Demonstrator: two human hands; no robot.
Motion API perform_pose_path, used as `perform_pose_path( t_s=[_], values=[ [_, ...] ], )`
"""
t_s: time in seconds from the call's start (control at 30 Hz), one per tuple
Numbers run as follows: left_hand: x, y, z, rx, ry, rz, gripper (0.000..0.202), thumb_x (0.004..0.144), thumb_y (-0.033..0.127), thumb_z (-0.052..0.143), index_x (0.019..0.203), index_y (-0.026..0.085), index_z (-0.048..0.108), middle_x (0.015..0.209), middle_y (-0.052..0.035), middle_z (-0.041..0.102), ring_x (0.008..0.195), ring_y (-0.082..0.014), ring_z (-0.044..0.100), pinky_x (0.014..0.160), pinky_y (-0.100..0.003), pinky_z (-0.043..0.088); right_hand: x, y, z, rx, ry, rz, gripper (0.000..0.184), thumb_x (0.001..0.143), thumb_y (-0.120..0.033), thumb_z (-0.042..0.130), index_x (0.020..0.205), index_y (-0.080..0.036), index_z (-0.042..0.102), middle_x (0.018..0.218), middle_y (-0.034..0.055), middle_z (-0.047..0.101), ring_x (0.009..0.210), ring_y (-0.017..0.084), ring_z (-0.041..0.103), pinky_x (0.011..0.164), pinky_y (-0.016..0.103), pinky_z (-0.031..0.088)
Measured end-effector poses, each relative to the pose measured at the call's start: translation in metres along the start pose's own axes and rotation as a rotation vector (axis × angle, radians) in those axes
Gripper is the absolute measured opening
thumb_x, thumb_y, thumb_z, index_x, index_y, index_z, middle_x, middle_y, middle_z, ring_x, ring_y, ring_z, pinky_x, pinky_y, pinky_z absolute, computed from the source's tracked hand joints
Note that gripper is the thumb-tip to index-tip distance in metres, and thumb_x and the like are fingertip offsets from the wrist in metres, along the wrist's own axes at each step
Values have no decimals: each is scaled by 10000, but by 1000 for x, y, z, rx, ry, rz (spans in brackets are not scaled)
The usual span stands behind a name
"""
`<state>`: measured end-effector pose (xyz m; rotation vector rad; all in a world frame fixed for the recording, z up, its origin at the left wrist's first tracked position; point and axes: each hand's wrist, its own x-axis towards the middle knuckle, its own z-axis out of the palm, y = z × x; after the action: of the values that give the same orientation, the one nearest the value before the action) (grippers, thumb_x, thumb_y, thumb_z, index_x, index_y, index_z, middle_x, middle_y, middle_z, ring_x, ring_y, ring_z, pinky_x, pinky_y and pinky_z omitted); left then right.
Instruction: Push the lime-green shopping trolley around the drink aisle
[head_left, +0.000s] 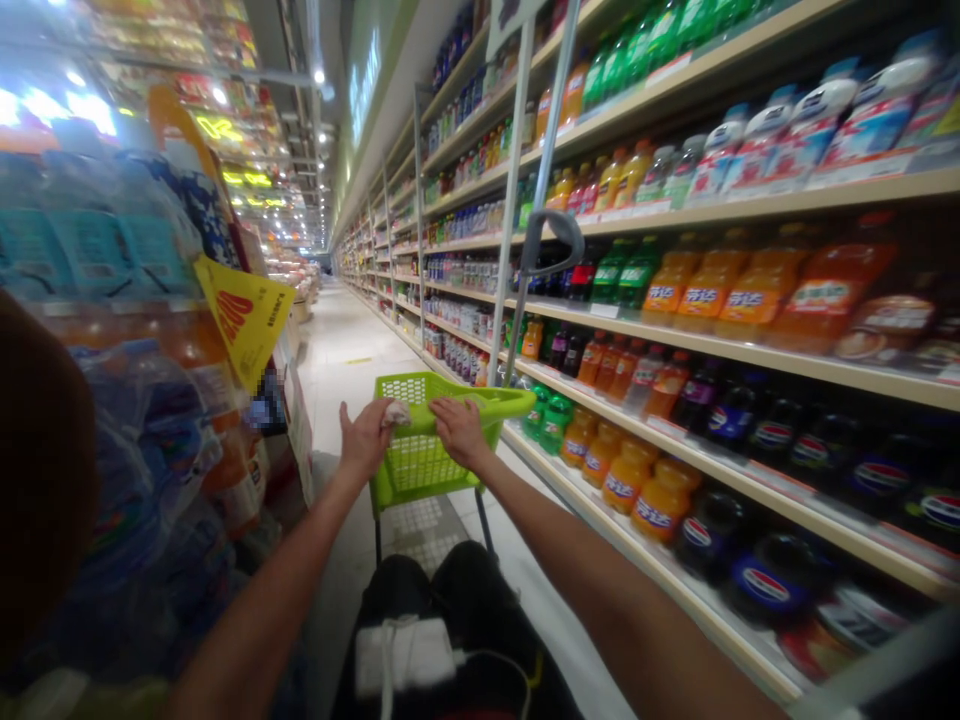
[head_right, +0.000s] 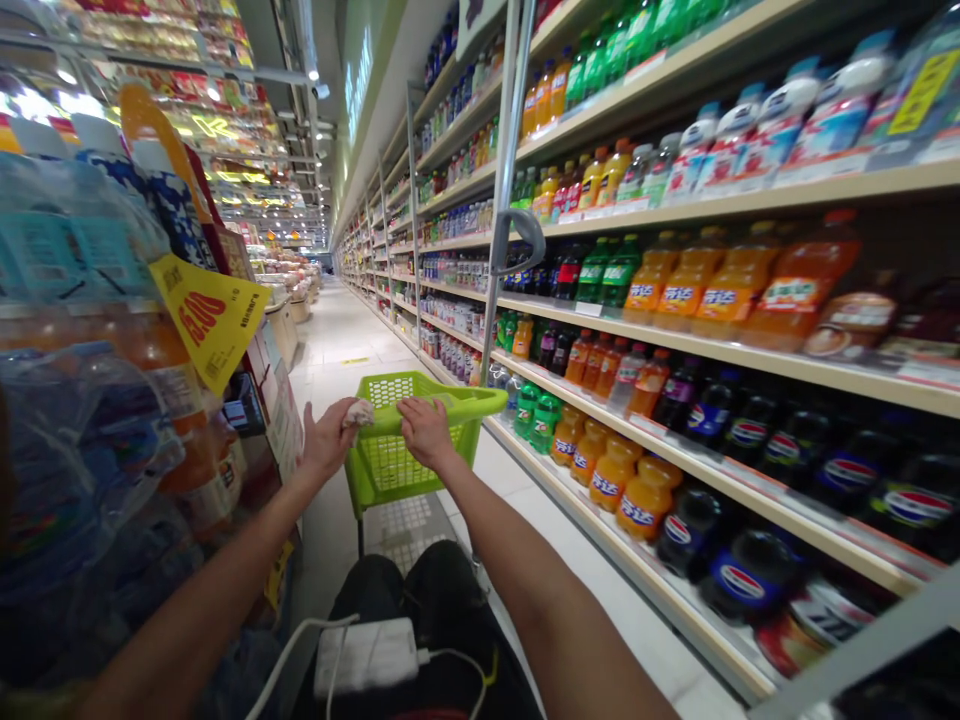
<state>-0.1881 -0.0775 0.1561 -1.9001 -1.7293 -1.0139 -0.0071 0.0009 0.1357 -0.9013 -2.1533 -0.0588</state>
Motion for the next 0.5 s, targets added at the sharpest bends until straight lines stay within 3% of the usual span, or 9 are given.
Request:
perform_pose_path(
  t_s=[0.13, 0.5],
  values=[
    [12, 28, 13, 53, -91, 49, 302, 833, 232, 382, 1087, 214, 542, 1093, -66, 639, 998, -217, 578, 1057, -560, 112, -3, 10, -3, -7, 0, -11, 353, 853, -211, 383, 1158, -219, 561, 1245, 41, 550, 1193, 200, 434, 1012, 445, 197],
    [14, 50, 23, 69, -129, 80, 270, 837, 218, 391, 1049, 206, 558, 1014, -70, 654, 965, -215, 579, 1026, -529, 205, 6, 47, -17, 70, 21, -3, 317, 874, -233, 373, 1049, -201, 634, 1138, 37, 625, 1115, 179, 510, 946, 375, 285]
  ],
)
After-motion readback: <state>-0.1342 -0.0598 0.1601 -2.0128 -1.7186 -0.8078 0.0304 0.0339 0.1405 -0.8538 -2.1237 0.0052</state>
